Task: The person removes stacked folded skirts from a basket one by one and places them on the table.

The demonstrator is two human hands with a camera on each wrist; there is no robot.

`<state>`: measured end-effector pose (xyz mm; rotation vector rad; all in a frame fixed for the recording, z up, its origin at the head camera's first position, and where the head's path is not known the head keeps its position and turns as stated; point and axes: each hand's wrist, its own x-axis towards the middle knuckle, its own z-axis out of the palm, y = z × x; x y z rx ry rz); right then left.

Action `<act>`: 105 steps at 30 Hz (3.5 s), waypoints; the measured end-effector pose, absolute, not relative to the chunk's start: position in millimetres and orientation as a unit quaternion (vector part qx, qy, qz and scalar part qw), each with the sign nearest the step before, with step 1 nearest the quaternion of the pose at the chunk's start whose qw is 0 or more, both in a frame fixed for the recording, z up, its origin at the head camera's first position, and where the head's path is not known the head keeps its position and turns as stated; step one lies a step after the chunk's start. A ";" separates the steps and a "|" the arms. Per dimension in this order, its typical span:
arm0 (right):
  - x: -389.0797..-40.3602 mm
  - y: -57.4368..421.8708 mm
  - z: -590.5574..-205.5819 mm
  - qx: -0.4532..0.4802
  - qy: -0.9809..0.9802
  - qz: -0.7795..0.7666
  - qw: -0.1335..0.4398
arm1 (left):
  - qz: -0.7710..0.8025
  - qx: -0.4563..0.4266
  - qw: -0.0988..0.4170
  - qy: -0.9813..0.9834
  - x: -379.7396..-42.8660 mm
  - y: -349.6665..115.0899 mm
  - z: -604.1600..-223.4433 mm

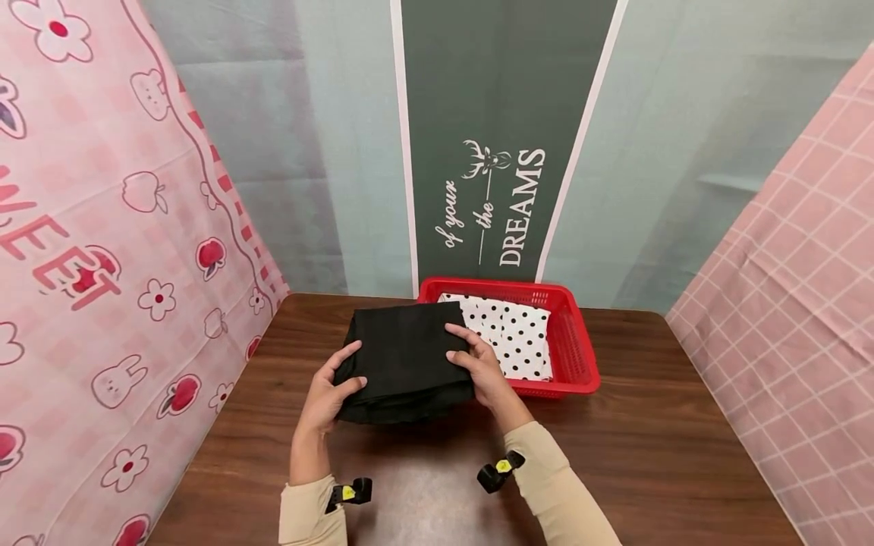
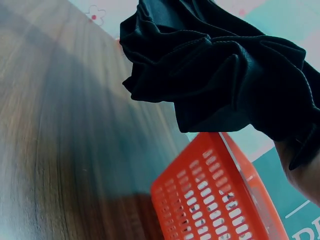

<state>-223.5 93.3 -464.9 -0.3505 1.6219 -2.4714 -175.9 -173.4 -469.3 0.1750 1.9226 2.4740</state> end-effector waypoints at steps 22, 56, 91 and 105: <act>-227.8 41.1 -430.5 -0.182 0.723 -0.662 0.075 | 0.778 0.013 -0.038 0.626 -189.7 -237.5 -466.5; -251.3 -36.7 -488.5 -0.065 0.768 -0.637 0.003 | 0.700 -0.099 -0.052 0.706 -229.6 -267.5 -486.4; -245.6 -33.3 -541.8 -0.042 0.716 -0.667 0.201 | 0.522 -0.151 -0.010 0.840 -229.1 -293.1 -547.6; -241.3 -34.9 -539.7 -0.066 0.702 -0.669 0.236 | 0.532 -0.169 -0.007 0.830 -222.6 -296.5 -545.0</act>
